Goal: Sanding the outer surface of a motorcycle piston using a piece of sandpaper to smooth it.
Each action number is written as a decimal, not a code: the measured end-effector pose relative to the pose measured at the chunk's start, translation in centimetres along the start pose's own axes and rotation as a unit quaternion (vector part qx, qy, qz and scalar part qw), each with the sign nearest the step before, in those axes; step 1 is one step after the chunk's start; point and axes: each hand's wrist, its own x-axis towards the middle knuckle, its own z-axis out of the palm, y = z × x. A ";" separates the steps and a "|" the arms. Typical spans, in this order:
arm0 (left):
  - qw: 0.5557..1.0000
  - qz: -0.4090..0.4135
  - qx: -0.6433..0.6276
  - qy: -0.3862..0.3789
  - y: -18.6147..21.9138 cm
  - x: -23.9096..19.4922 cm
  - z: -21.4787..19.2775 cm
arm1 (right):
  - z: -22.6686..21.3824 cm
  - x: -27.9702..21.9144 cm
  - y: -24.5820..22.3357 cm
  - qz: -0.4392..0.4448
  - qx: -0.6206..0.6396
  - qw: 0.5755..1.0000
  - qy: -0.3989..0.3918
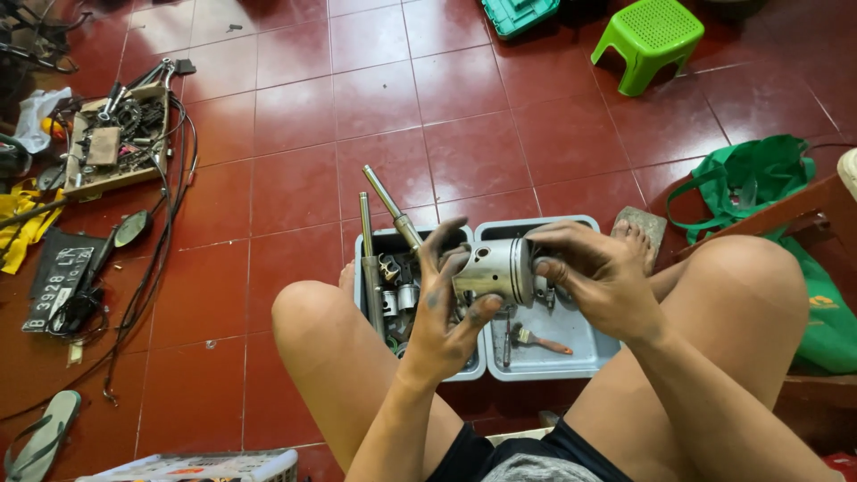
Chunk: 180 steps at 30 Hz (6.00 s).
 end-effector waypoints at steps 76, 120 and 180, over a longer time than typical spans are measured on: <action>0.996 -0.065 -0.030 -0.057 -2.1 -0.4 -1.2 | -0.6 0.7 -0.1 0.077 0.056 0.993 -0.067; 0.967 -0.177 -0.115 -0.140 -1.5 0.2 -1.0 | -1.6 1.3 -0.3 -0.062 0.005 0.992 -0.106; 0.978 -0.138 -0.124 0.096 -3.4 -1.5 1.2 | 1.8 1.0 -1.5 -0.009 -0.026 0.993 -0.119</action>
